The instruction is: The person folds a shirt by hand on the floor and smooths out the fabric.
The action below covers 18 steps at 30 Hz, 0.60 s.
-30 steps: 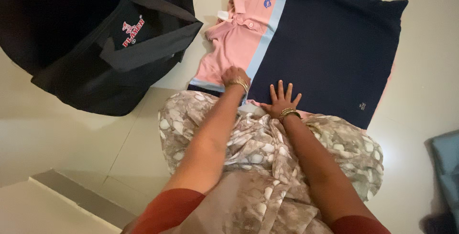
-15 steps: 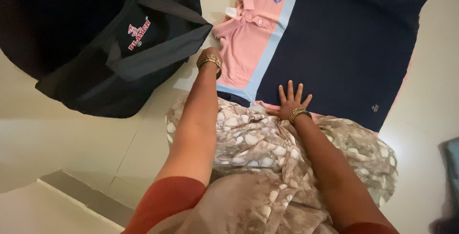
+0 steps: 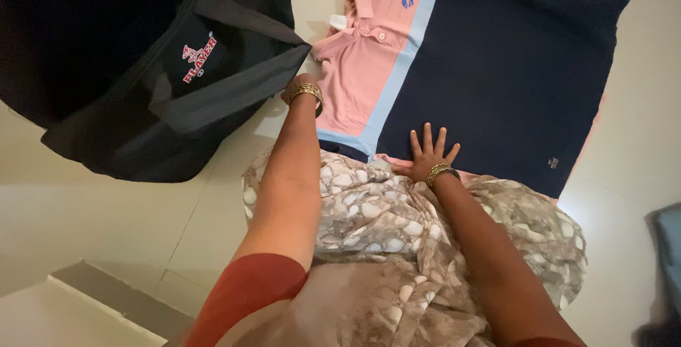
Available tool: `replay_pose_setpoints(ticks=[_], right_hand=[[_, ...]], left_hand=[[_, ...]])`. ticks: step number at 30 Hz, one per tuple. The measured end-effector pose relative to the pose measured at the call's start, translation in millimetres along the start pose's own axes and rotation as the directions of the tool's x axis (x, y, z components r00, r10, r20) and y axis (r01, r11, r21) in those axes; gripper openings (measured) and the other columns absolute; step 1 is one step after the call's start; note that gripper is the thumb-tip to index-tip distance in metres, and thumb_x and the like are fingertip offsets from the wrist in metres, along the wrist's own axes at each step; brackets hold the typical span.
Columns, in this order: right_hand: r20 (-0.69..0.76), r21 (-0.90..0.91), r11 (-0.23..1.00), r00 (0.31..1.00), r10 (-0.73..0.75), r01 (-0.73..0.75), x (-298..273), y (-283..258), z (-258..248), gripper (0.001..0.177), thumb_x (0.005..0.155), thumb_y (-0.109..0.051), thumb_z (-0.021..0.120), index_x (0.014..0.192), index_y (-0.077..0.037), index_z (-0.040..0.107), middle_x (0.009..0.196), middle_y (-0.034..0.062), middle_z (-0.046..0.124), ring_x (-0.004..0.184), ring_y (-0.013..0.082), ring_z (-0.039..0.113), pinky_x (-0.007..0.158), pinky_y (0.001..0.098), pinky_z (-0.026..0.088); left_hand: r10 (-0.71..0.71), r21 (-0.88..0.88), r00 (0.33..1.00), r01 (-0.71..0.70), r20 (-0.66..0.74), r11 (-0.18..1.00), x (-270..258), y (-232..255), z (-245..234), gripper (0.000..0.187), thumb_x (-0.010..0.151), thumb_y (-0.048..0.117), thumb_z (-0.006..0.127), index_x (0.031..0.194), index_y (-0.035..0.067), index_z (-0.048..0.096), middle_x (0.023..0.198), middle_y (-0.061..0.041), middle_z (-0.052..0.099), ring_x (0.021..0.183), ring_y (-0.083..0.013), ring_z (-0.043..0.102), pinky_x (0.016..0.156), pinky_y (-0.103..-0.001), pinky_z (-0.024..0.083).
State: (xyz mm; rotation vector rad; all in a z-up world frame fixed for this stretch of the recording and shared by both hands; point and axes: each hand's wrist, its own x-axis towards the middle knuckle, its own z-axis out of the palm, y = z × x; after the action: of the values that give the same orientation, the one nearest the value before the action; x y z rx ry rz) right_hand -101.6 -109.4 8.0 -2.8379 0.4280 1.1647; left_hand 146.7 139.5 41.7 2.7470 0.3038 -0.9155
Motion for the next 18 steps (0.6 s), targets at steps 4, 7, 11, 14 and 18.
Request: replay_pose_setpoints(ticks=[4,7,11,14,18], right_hand=[[0.003,-0.009,1.000,1.000,0.000,0.000,3.8,0.8,2.6,0.122,0.070,-0.094,0.049,0.164,-0.033,-0.001,0.169,0.0079,-0.025,0.152,0.0407,-0.027,0.112,0.0789,-0.004],[0.023,-0.005,1.000,1.000,0.003,-0.003,4.3,1.1,3.4,0.123,0.069,-0.095,0.048,0.164,-0.034,-0.001,0.169,0.0071,-0.026,0.152,0.0401,-0.027,0.112,0.0788,-0.003],[0.001,0.001,1.000,1.000,0.001,-0.001,3.2,0.5,2.6,0.125,0.068,-0.095,0.049,0.164,-0.032,-0.002,0.169,0.0071,-0.026,0.151,0.0409,-0.027,0.111,0.0785,-0.004],[0.000,0.012,1.000,1.000,-0.001,0.001,3.1,1.4,4.8,0.125,0.069,-0.095,0.049,0.164,-0.033,-0.002,0.169,0.0069,-0.026,0.151,0.0405,-0.028,0.111,0.0788,-0.005],[0.004,0.004,1.000,1.000,0.016,-0.016,6.6,0.1,5.5,0.126,0.067,-0.095,0.051,0.164,-0.033,-0.001,0.169,0.0070,-0.026,0.151,0.0398,-0.028,0.111,0.0783,-0.006]], left_hand=[[-0.042,0.069,0.995,0.035,0.095,0.997,-2.8,-5.1,-0.6,0.026,0.093,0.026,0.074,0.117,0.015,0.076,0.129,-0.011,0.070,0.120,-0.0291,0.066,0.098,-0.043,0.050],[-0.077,0.104,0.987,0.063,0.137,0.993,-5.3,-14.2,-2.4,0.026,0.093,0.027,0.073,0.117,0.014,0.076,0.128,-0.011,0.070,0.119,-0.0291,0.066,0.097,-0.043,0.050],[-0.105,0.131,0.980,0.084,0.167,0.988,-0.2,-22.5,0.0,0.026,0.094,0.027,0.072,0.116,0.014,0.075,0.128,-0.012,0.070,0.117,-0.0292,0.066,0.096,-0.043,0.050],[-0.090,0.110,0.981,0.071,0.175,0.991,21.2,-25.7,12.5,0.026,0.094,0.027,0.072,0.116,0.014,0.075,0.127,-0.012,0.070,0.116,-0.0293,0.066,0.095,-0.043,0.051],[0.049,-0.028,0.993,-0.046,0.104,0.999,83.0,-17.4,39.6,0.026,0.094,0.027,0.071,0.116,0.013,0.074,0.126,-0.012,0.069,0.114,-0.0294,0.066,0.093,-0.043,0.051]])
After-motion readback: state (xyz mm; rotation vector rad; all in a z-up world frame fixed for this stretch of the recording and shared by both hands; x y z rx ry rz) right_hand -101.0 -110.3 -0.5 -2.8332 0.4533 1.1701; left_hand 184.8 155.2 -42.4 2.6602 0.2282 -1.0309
